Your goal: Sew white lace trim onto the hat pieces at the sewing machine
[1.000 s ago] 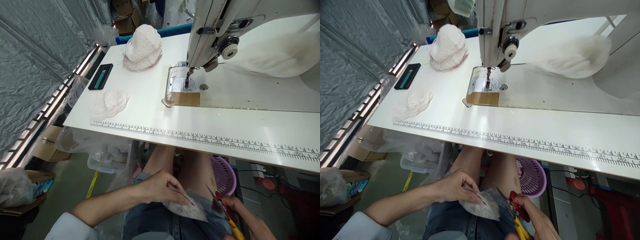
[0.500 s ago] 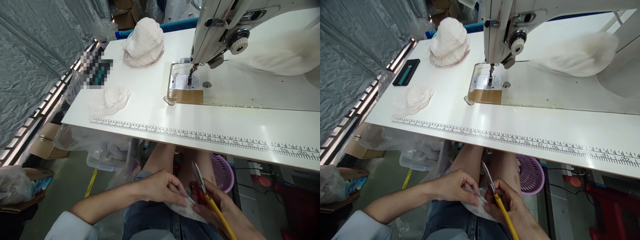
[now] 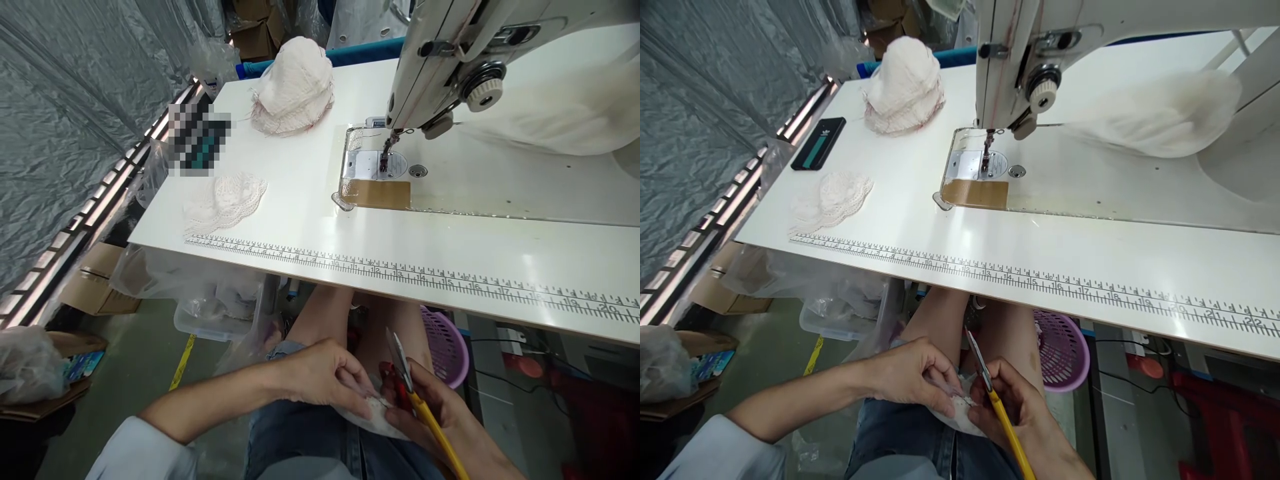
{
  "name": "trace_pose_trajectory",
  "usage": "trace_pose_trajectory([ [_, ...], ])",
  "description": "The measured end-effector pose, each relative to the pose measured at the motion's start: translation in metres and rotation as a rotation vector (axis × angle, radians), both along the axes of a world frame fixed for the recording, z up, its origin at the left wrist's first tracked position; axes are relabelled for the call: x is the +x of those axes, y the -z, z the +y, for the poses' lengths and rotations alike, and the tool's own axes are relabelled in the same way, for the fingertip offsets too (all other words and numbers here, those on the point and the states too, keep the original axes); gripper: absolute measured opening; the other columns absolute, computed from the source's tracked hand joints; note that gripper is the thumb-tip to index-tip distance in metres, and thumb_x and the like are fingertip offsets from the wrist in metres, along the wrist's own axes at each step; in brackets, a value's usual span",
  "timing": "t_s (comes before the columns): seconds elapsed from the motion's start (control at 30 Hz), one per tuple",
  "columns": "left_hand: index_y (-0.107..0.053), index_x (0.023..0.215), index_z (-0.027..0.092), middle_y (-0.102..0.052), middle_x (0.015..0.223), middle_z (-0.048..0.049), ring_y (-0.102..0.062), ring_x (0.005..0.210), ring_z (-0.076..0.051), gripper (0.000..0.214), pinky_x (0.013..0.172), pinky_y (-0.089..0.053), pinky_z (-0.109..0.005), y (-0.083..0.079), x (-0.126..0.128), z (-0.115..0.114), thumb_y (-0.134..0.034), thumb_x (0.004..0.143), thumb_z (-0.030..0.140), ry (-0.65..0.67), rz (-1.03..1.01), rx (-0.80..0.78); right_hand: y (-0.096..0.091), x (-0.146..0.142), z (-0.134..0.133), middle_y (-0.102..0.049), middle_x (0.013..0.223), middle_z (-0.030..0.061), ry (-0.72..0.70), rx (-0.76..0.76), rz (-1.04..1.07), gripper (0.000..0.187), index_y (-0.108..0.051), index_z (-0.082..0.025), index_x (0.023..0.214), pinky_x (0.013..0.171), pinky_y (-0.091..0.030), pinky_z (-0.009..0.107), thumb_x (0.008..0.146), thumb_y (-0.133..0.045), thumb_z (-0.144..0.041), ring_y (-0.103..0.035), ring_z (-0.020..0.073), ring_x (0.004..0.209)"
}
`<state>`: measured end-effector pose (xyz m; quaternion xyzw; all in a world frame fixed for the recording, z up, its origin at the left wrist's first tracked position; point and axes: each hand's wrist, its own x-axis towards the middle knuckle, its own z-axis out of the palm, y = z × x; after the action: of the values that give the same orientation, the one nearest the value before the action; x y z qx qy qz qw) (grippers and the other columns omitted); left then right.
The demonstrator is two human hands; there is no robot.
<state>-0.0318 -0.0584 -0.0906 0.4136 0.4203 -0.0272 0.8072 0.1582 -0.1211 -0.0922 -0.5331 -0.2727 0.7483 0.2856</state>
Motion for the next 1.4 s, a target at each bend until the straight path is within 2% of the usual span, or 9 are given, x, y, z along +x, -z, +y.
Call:
trace_pose_trajectory([
  [0.17,-0.073,0.089,0.013,-0.063,0.066,0.0014,-0.052,0.059,-0.008,0.044,0.059,-0.040,-0.016,-0.003,0.000,0.000,-0.080,0.055,0.040,0.021,0.005,0.014,0.005,0.001,-0.005,-0.051,0.068,-0.0065,0.013,0.003,0.019,0.036,-0.050,-0.020,0.072,0.056,-0.038,0.018,0.056,-0.082,-0.027,-0.045,0.0091,0.060],
  [0.37,-0.073,0.090,0.013,-0.067,0.072,-0.0022,-0.055,0.061,-0.010,0.047,0.060,-0.041,-0.018,0.002,-0.004,-0.002,-0.078,0.058,0.047,0.054,-0.025,0.059,0.002,0.001,-0.004,-0.051,0.068,-0.0062,0.018,-0.041,0.039,0.037,-0.053,-0.019,0.071,0.056,-0.037,0.018,0.053,-0.084,-0.027,-0.044,0.0090,0.061],
  [0.53,-0.073,0.089,0.012,-0.067,0.072,-0.0037,-0.056,0.062,-0.012,0.046,0.061,-0.042,-0.019,0.001,-0.006,-0.003,-0.079,0.057,0.044,0.067,0.002,0.060,-0.002,0.001,-0.005,-0.051,0.065,-0.0069,0.037,-0.044,0.067,0.035,-0.055,-0.019,0.071,0.053,-0.034,0.017,0.054,-0.085,-0.026,-0.041,0.0074,0.057],
  [0.73,-0.073,0.093,0.012,-0.067,0.075,-0.0024,-0.054,0.063,-0.010,0.043,0.060,-0.040,-0.017,-0.004,-0.004,-0.002,-0.077,0.060,0.039,0.094,-0.024,0.094,0.003,0.003,-0.008,-0.053,0.066,-0.0061,0.053,-0.040,0.062,0.034,-0.055,-0.019,0.072,0.055,-0.034,0.017,0.055,-0.085,-0.025,-0.042,0.0082,0.060],
  [0.83,-0.073,0.093,0.012,-0.066,0.072,-0.0015,-0.053,0.062,-0.010,0.043,0.056,-0.037,-0.016,-0.003,-0.004,-0.003,-0.078,0.059,0.038,0.101,-0.009,0.105,0.004,0.004,-0.008,-0.054,0.067,-0.0057,0.053,-0.045,0.052,0.035,-0.056,-0.019,0.072,0.056,-0.035,0.017,0.054,-0.085,-0.024,-0.044,0.0086,0.061],
  [0.97,-0.073,0.093,0.013,-0.066,0.073,-0.0014,-0.054,0.063,-0.010,0.045,0.059,-0.039,-0.016,-0.001,-0.004,-0.004,-0.078,0.058,0.040,0.090,0.001,0.085,0.005,0.005,-0.009,-0.053,0.066,-0.0068,0.054,-0.057,0.050,0.035,-0.055,-0.019,0.072,0.054,-0.034,0.016,0.054,-0.084,-0.022,-0.042,0.0078,0.059],
  [1.1,-0.073,0.092,0.012,-0.065,0.070,-0.0007,-0.054,0.061,-0.010,0.048,0.057,-0.038,-0.016,0.000,-0.003,-0.002,-0.079,0.056,0.043,0.100,0.008,0.070,0.008,0.009,-0.010,-0.052,0.067,-0.0065,0.008,-0.031,0.053,0.033,-0.054,-0.021,0.073,0.055,-0.036,0.018,0.057,-0.083,-0.024,-0.043,0.0085,0.058],
  [1.27,-0.074,0.090,0.013,-0.063,0.067,0.0010,-0.052,0.060,-0.009,0.045,0.057,-0.038,-0.016,-0.001,0.000,-0.001,-0.080,0.056,0.041,0.078,0.017,0.019,0.016,0.014,-0.007,-0.053,0.072,-0.0056,-0.135,0.034,0.078,0.033,-0.055,-0.021,0.078,0.056,-0.038,0.017,0.058,-0.081,-0.018,-0.046,0.0091,0.062],
  [1.4,-0.073,0.091,0.012,-0.065,0.073,-0.0005,-0.053,0.063,-0.009,0.044,0.059,-0.040,-0.016,-0.001,-0.003,0.000,-0.080,0.057,0.039,0.096,-0.012,0.030,0.015,0.014,-0.005,-0.053,0.070,-0.0064,-0.133,0.002,0.029,0.032,-0.053,-0.020,0.075,0.056,-0.038,0.016,0.059,-0.081,-0.015,-0.045,0.0083,0.061],
])
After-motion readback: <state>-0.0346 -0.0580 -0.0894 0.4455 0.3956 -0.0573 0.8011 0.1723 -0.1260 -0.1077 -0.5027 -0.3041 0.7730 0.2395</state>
